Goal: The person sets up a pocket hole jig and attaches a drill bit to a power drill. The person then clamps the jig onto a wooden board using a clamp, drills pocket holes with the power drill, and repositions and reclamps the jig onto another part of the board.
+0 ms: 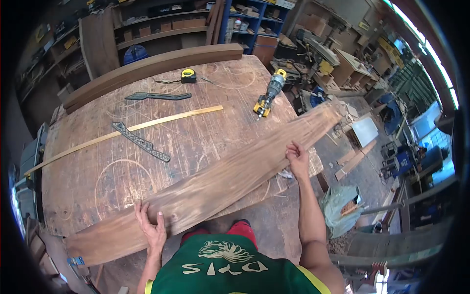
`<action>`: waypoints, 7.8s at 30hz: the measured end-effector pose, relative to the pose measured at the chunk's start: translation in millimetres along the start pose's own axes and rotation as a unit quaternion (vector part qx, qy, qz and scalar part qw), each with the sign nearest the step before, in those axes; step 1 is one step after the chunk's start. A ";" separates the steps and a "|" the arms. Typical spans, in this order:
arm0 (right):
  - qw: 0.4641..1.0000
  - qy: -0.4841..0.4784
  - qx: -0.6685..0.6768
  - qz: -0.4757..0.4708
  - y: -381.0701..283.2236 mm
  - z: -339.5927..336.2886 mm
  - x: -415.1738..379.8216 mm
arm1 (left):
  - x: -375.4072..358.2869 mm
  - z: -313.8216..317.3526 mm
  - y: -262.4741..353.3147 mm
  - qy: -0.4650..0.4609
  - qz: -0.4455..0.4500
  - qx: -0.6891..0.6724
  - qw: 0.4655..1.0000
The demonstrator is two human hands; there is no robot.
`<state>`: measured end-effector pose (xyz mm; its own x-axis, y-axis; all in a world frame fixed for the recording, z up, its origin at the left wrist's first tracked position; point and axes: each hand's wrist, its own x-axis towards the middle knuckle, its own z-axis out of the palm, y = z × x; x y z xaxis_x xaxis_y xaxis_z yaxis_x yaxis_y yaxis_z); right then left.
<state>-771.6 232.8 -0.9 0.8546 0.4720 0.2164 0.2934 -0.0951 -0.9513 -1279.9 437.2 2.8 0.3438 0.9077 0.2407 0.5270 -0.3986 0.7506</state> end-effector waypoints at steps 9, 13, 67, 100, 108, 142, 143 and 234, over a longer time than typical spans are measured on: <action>0.972 -0.220 -0.041 -0.069 88.8 19.8 315.2 | -75.9 26.2 92.8 0.373 -0.171 0.170 0.896; 0.926 -0.360 0.082 -0.074 109.5 49.2 363.8 | -145.0 42.4 153.6 0.409 -0.238 0.277 0.836; 0.575 -0.700 0.272 0.325 -189.5 440.3 -445.6 | -121.3 -510.8 -212.3 -0.049 -0.146 0.486 0.860; 0.549 -0.616 0.263 0.500 -195.7 483.7 -511.6 | -51.8 -505.4 -484.8 -0.142 -0.366 -0.607 0.691; 0.574 -0.647 0.215 0.453 -207.5 495.7 -539.2 | -55.7 -507.3 -493.5 -0.158 -0.367 -0.598 0.695; 0.553 -0.627 0.172 0.522 -206.1 517.0 -558.4 | -61.9 -510.0 -476.7 -0.059 -0.419 -0.479 0.769; 0.549 -0.627 0.176 0.524 -207.1 518.4 -559.0 | -61.9 -509.8 -476.9 -0.058 -0.418 -0.480 0.769; 0.617 -0.584 0.238 0.471 -188.2 468.1 -497.3 | -51.6 -505.4 -489.5 -0.083 -0.445 -0.479 0.752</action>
<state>-1452.3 426.2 -32.4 -0.4222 0.7406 -0.5228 -0.4953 -0.6715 -0.5512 -1948.4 651.9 -66.0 0.3214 0.6984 -0.6395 -0.1684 0.7067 0.6872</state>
